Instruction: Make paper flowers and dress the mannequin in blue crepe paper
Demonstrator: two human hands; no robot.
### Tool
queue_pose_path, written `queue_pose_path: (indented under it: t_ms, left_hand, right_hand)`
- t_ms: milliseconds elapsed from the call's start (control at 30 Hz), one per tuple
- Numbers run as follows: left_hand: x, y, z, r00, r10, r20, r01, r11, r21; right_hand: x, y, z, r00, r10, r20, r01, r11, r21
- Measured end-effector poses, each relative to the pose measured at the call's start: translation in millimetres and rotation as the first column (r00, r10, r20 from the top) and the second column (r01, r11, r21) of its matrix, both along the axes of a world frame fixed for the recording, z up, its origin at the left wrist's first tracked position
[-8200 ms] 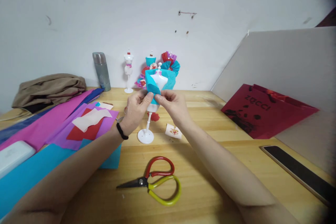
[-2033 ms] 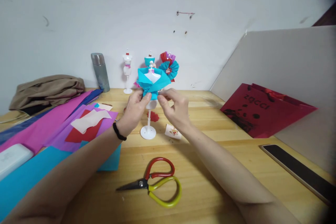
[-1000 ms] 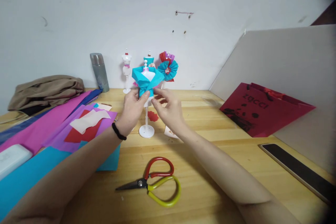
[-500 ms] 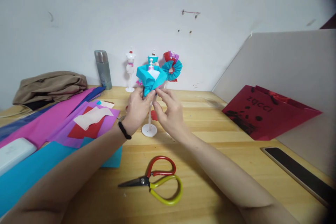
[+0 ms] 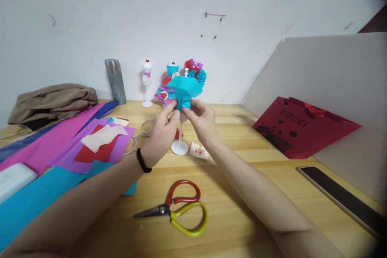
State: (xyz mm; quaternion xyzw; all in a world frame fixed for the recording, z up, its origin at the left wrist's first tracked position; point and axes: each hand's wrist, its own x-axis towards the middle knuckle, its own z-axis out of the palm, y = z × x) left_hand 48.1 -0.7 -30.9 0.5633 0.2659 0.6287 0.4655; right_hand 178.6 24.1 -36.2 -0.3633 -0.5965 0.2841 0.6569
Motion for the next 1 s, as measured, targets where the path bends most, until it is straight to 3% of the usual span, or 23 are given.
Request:
queue_pose_path:
  t_ms: [100, 200, 300, 533, 700, 1000]
  left_hand:
    - [-2.0, 5.6, 1.4, 0.998, 0.067, 0.018, -0.067, 0.998, -0.01]
    - [-4.9, 12.4, 0.6, 0.999, 0.047, 0.024, -0.046, 0.998, -0.034]
    - [-7.1, 16.8, -1.2, 1.0, 0.025, 0.008, -0.025, 0.998, -0.063]
    - [-9.3, 20.2, -0.1, 0.998, 0.067, 0.009, -0.067, 0.995, -0.069]
    - [-8.0, 19.6, 2.1, 0.991, 0.137, -0.007, -0.137, 0.99, -0.022]
    - [-7.0, 22.9, -1.5, 0.994, 0.11, 0.0, -0.11, 0.994, -0.027]
  right_hand:
    - [8.2, 6.9, 4.3, 0.981, 0.142, -0.13, -0.152, 0.986, -0.065]
    - [9.2, 9.7, 4.8, 0.937, 0.232, -0.26, -0.274, 0.952, -0.138]
    - [4.4, 8.6, 2.2, 0.915, 0.281, -0.289, -0.333, 0.931, -0.151]
    - [3.3, 4.3, 3.6, 0.904, 0.368, -0.217, -0.406, 0.898, -0.171]
    - [8.5, 7.4, 1.8, 0.92, 0.366, -0.141, -0.382, 0.917, -0.114]
    - [13.9, 15.1, -3.8, 0.906, 0.412, -0.1, -0.421, 0.901, -0.106]
